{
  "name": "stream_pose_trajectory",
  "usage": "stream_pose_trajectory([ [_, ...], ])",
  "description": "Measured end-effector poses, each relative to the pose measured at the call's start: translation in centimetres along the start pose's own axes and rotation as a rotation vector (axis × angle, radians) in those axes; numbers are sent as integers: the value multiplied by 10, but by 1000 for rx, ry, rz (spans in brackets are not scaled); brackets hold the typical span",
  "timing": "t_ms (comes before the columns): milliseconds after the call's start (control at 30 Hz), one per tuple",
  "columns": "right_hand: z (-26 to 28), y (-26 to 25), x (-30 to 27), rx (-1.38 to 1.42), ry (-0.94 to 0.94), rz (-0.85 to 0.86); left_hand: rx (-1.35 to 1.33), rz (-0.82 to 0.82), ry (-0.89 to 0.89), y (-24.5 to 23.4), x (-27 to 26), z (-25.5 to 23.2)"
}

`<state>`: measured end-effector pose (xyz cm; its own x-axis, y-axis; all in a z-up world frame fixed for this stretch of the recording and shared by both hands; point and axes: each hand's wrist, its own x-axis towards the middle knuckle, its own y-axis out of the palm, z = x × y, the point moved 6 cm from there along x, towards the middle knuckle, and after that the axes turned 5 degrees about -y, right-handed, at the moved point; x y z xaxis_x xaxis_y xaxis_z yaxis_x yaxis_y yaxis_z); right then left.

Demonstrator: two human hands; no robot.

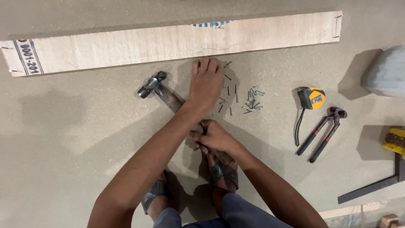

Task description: The person hammers a series of nails into a wooden board while sitting on the floor.

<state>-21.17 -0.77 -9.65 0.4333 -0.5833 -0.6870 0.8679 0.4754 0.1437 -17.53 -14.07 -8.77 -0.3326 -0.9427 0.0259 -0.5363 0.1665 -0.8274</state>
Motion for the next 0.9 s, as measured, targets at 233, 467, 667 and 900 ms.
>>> stream_pose_trajectory([
  [233,1,1,-3,-43,62,-44,-11,5,183,-10,-4,-9],
  [467,6,0,-1,-94,105,-25,-479,-211,-119,-96,-37,62],
  [667,25,18,8,-44,191,-41,-552,-815,-418,-192,-124,192],
  [900,45,35,17,-50,163,-174,-651,-693,-444,-185,-132,222],
])
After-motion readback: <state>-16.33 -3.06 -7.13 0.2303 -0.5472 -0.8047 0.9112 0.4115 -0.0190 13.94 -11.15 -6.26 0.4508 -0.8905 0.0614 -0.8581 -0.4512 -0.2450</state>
